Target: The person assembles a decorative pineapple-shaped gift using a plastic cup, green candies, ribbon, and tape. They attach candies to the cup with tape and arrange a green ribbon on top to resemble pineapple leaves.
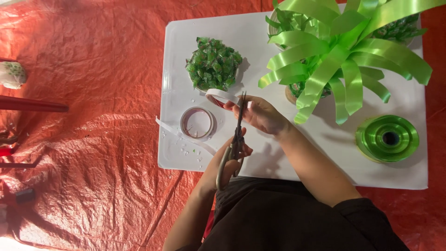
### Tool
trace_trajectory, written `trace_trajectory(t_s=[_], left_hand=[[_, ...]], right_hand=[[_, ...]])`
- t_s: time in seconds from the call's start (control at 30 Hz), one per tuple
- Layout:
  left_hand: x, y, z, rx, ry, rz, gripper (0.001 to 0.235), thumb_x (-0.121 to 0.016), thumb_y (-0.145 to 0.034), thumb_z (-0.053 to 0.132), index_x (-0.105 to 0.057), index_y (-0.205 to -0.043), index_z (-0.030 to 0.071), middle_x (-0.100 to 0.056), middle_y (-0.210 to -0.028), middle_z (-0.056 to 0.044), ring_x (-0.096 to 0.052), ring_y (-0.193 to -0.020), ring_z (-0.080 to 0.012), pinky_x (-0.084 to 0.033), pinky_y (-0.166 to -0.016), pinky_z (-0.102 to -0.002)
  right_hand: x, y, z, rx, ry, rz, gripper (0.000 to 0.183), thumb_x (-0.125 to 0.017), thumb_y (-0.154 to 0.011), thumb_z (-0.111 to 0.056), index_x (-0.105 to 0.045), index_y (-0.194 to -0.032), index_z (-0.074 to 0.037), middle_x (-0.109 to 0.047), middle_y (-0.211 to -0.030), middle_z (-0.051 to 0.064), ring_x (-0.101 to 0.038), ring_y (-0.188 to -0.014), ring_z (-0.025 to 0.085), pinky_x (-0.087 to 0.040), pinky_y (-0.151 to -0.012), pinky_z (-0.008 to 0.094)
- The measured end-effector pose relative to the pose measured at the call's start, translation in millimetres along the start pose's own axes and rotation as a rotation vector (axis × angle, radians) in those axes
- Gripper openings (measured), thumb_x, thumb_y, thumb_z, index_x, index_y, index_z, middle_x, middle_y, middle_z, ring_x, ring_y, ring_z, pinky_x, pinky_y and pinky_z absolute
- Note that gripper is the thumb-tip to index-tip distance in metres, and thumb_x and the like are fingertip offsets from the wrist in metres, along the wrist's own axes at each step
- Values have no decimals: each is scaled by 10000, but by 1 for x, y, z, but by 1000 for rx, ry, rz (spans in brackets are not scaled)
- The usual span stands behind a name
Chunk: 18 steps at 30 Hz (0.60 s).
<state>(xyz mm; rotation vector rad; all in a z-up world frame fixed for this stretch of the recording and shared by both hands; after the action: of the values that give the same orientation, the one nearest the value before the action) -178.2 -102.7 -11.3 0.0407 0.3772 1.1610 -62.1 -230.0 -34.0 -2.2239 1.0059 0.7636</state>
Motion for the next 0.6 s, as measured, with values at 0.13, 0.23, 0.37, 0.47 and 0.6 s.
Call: trace_trajectory(t_s=[0.13, 0.23, 0.37, 0.47, 0.6], left_hand=[[-1, 8, 15, 41, 69, -94, 829, -535, -750, 14, -373, -1562, -18, -619, -1024, -210, -577, -660, -184, -507, -568, -269], [25, 10, 44, 132, -103, -44, 614, -604, -831, 104, -558, -1427, -33, -675, -942, -188, -589, -651, -168, -480, -488, -279], [120, -17, 79, 142, -239, 281, 622, -493, -984, 411, -513, -1407, -46, -580, -914, -80, -574, -696, -145, -435, -580, -177], [180, -57, 105, 72, -809, 496, 641, -476, -1043, 369, -387, -1447, -121, -574, -1017, -207, -594, -906, -336, -464, -770, -370], [250, -122, 92, 43, -1532, 707, 791, -690, -902, 201, -316, -1515, -132, -613, -1139, -356, -651, -1042, -521, -537, -895, -600]], right_hand=[[14, -7, 6, 4, 6, -20, 725, -416, -1004, -678, -541, -1256, -10, -533, -914, 31, -509, -877, 115, -423, -877, 289], [17, -8, -6, 55, 310, 36, 832, -363, -990, -732, -543, -1281, 26, -445, -937, 15, -447, -891, 123, -366, -877, 274], [21, -5, -6, -30, 710, 16, 812, -398, -996, -670, -595, -1378, 19, -532, -968, 86, -487, -982, 208, -405, -956, 348], [15, -5, -4, -46, 825, -69, 757, -507, -970, -616, -625, -1383, 6, -572, -940, 93, -510, -960, 219, -420, -926, 353], [-21, -9, -31, -174, 902, -159, 582, -721, -920, -412, -670, -1312, 16, -697, -922, 135, -596, -927, 254, -451, -970, 411]])
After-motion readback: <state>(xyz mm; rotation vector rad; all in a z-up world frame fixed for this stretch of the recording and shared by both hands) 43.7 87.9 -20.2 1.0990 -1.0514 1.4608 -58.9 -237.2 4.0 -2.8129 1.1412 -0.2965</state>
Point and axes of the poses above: each hand's wrist, its own y-axis away from the middle knuckle, its own x-axis out of the back of the hand, z = x × y, the point moved 5 cm from there along -y, towards the middle knuckle
